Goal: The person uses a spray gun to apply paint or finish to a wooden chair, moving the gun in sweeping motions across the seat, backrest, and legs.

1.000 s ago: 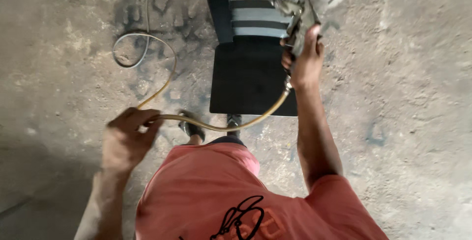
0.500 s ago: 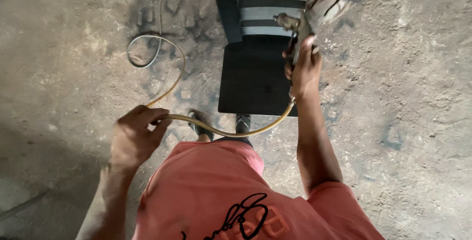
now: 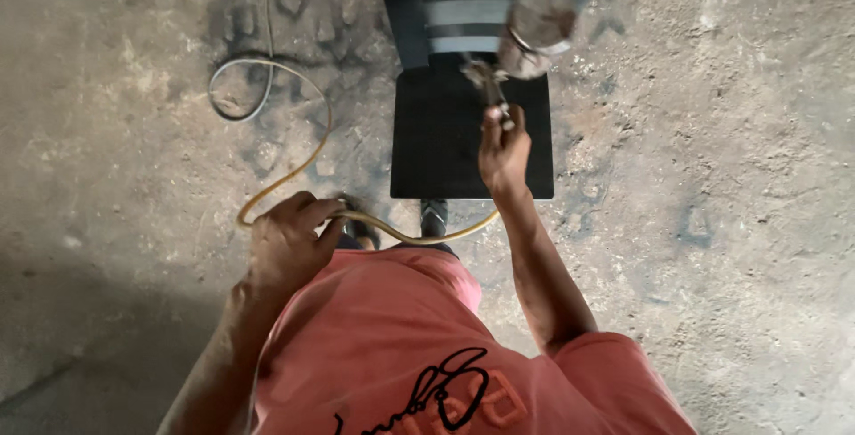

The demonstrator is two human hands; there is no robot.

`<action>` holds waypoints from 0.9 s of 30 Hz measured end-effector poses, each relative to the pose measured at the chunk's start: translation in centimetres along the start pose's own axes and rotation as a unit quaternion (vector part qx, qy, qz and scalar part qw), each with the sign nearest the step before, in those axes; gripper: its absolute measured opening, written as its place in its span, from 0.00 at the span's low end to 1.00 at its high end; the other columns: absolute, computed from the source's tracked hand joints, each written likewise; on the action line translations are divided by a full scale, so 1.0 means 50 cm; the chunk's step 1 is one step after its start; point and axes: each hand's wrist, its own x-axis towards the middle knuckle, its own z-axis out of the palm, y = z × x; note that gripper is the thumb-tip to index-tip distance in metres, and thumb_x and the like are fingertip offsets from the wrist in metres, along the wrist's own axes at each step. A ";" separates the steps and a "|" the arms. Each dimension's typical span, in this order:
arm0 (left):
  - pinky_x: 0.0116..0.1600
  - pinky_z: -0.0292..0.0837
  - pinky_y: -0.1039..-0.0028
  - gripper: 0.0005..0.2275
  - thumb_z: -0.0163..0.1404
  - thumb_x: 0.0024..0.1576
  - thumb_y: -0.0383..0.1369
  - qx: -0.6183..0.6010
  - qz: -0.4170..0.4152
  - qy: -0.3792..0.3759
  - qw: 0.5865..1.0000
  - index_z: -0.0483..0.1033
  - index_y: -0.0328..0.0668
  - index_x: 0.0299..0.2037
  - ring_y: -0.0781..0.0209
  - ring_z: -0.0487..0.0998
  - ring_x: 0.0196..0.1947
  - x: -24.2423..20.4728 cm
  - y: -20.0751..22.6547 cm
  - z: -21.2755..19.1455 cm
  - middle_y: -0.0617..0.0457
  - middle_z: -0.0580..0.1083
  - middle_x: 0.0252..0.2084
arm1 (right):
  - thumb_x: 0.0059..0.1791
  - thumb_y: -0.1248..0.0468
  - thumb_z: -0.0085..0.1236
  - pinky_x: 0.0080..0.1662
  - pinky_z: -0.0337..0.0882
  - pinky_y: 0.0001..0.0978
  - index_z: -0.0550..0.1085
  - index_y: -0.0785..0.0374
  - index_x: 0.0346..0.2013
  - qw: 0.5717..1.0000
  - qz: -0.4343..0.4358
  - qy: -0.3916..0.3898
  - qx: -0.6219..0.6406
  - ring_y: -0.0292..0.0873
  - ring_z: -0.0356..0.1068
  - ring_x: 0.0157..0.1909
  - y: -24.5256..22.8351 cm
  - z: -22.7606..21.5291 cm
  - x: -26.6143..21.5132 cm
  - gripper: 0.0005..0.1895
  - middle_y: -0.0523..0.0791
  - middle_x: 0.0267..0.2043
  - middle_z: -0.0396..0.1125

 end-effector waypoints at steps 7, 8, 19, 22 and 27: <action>0.31 0.75 0.64 0.09 0.61 0.50 0.31 -0.063 0.034 -0.034 0.997 0.81 0.41 0.40 0.50 0.78 0.28 0.002 -0.058 0.007 0.48 0.77 0.32 | 0.63 0.50 0.44 0.32 0.56 0.27 0.67 0.68 0.45 0.981 -0.113 0.151 -0.043 0.31 0.53 0.29 0.020 -0.028 -0.099 0.21 0.37 0.29 0.56; 0.31 0.75 0.64 0.09 0.61 0.50 0.31 -0.067 0.040 -0.043 0.996 0.81 0.41 0.40 0.50 0.78 0.28 0.008 -0.071 0.007 0.48 0.77 0.32 | 0.63 0.50 0.44 0.32 0.56 0.27 0.67 0.68 0.45 0.980 -0.107 0.160 -0.047 0.31 0.53 0.29 0.022 -0.021 -0.108 0.21 0.37 0.29 0.56; 0.36 0.75 0.61 0.07 0.58 0.54 0.28 -0.075 0.145 -0.163 0.973 0.80 0.38 0.41 0.46 0.79 0.32 0.089 -0.302 -0.023 0.43 0.76 0.37 | 0.61 0.47 0.46 0.32 0.58 0.31 0.66 0.67 0.41 0.944 -0.028 0.302 -0.133 0.35 0.52 0.28 0.100 0.137 -0.104 0.23 0.43 0.25 0.56; 0.39 0.75 0.60 0.08 0.58 0.53 0.28 -0.103 0.176 -0.169 0.964 0.80 0.39 0.41 0.44 0.79 0.34 0.093 -0.355 -0.050 0.44 0.77 0.37 | 0.61 0.46 0.46 0.32 0.58 0.32 0.67 0.66 0.40 0.936 0.012 0.326 -0.136 0.36 0.52 0.27 0.093 0.179 -0.118 0.23 0.44 0.23 0.55; 0.37 0.75 0.60 0.08 0.59 0.53 0.28 -0.124 0.181 -0.203 0.954 0.80 0.40 0.42 0.45 0.79 0.33 0.111 -0.391 -0.091 0.45 0.77 0.35 | 0.63 0.46 0.44 0.35 0.62 0.32 0.65 0.67 0.40 0.932 -0.045 0.329 -0.142 0.37 0.55 0.30 0.033 0.212 -0.146 0.25 0.43 0.27 0.59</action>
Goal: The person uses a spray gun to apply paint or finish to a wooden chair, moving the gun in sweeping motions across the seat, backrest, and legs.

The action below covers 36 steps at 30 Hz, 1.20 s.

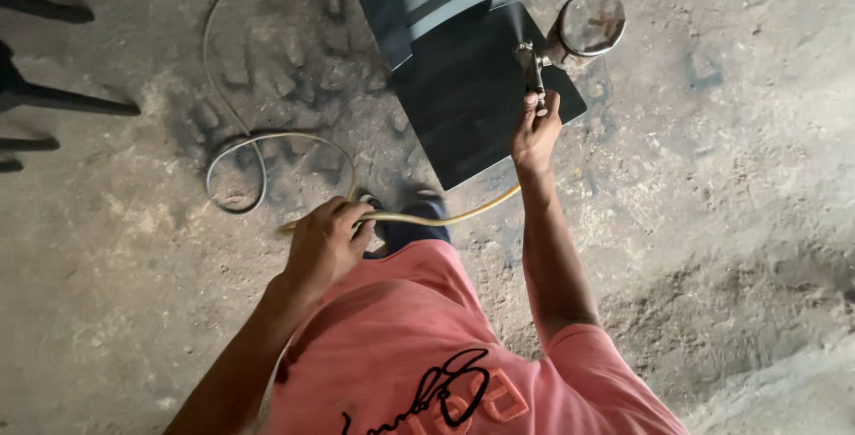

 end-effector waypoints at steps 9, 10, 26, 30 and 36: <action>0.37 0.76 0.60 0.08 0.59 0.54 0.28 0.020 0.020 0.000 1.000 0.80 0.38 0.43 0.46 0.79 0.33 0.039 0.017 -0.018 0.46 0.77 0.34 | 0.62 0.43 0.42 0.34 0.60 0.31 0.67 0.67 0.45 0.999 -0.041 -0.003 0.036 0.36 0.56 0.30 -0.060 -0.025 0.013 0.27 0.43 0.29 0.59; 0.37 0.76 0.61 0.09 0.59 0.54 0.28 0.017 0.011 -0.017 1.000 0.80 0.37 0.43 0.48 0.80 0.32 0.045 0.021 -0.017 0.46 0.77 0.33 | 0.61 0.42 0.42 0.33 0.60 0.30 0.68 0.67 0.45 0.998 -0.044 -0.008 0.039 0.35 0.56 0.29 -0.055 -0.027 0.019 0.28 0.42 0.29 0.60; 0.35 0.76 0.61 0.10 0.61 0.52 0.30 0.002 -0.023 -0.061 0.998 0.80 0.36 0.41 0.49 0.81 0.28 0.126 0.042 0.008 0.45 0.77 0.36 | 0.58 0.44 0.44 0.31 0.60 0.31 0.70 0.68 0.48 0.998 0.048 -0.018 0.021 0.36 0.57 0.27 0.009 -0.024 0.015 0.27 0.44 0.24 0.60; 0.38 0.76 0.61 0.08 0.60 0.54 0.30 0.017 -0.009 -0.070 0.997 0.80 0.37 0.41 0.48 0.80 0.32 0.127 0.017 0.017 0.46 0.78 0.35 | 0.61 0.45 0.44 0.34 0.62 0.32 0.68 0.69 0.47 0.998 0.022 -0.018 0.050 0.37 0.58 0.30 0.033 -0.009 0.004 0.26 0.44 0.28 0.61; 0.41 0.77 0.59 0.10 0.59 0.54 0.31 0.030 0.016 -0.094 0.995 0.80 0.37 0.44 0.46 0.81 0.35 0.139 -0.020 0.044 0.44 0.79 0.38 | 0.62 0.47 0.46 0.35 0.63 0.34 0.66 0.67 0.41 0.998 0.064 -0.012 0.005 0.40 0.56 0.30 0.117 0.044 -0.009 0.24 0.45 0.27 0.60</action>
